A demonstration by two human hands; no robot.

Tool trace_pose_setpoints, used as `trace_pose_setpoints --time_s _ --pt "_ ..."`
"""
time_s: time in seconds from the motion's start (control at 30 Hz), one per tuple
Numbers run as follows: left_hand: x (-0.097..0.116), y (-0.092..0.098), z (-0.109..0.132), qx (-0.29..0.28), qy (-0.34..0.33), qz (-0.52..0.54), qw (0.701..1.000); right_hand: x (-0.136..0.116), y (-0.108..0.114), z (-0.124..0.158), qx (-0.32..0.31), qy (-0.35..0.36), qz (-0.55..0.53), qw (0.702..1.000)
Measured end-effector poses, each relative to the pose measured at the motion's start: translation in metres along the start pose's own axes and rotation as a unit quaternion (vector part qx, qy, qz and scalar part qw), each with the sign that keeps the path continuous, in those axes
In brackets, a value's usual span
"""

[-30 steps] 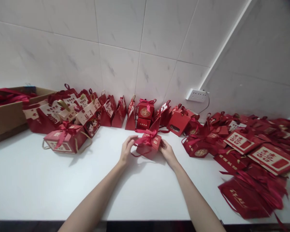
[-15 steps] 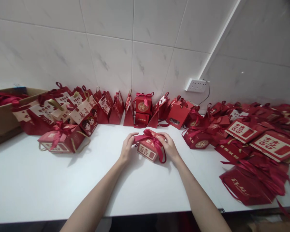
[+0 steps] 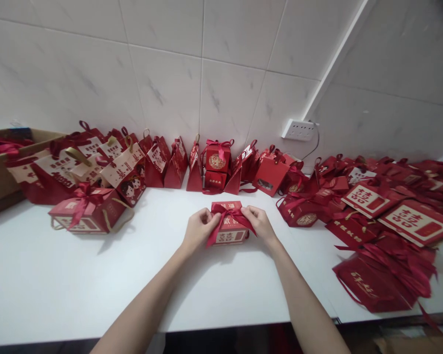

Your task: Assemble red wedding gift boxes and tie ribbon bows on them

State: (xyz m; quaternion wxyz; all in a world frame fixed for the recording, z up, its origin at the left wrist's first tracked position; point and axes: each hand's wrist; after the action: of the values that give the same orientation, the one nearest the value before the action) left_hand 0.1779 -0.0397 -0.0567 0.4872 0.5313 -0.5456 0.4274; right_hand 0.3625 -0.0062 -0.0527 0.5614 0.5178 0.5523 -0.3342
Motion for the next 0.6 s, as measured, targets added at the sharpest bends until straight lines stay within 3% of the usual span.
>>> trace_pose_setpoints --time_s 0.2,0.4,0.53,0.6 --pt "0.001 0.001 0.001 -0.041 -0.011 -0.076 0.996 0.0 -0.005 0.002 -0.02 0.017 -0.001 1.0" --pt "0.008 0.011 -0.001 0.03 0.011 -0.11 0.993 -0.003 -0.015 0.008 -0.075 0.02 -0.018 0.997" --pt "0.013 0.017 -0.003 -0.022 0.055 -0.108 0.992 -0.003 -0.019 0.008 -0.082 0.021 -0.039 0.996" --pt "0.013 0.018 -0.004 -0.018 0.056 -0.12 0.991 -0.002 -0.02 0.008 -0.075 0.021 -0.043 0.996"
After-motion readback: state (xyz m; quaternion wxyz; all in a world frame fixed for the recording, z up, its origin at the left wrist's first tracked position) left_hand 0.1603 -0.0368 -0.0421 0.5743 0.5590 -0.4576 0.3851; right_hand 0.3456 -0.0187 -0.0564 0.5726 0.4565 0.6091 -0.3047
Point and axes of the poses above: each hand's wrist, its own z-axis away from the middle knuckle, its own y-axis out of the back of the hand, x = y × z, and after that the axes turned 11 degrees about -x, right-handed
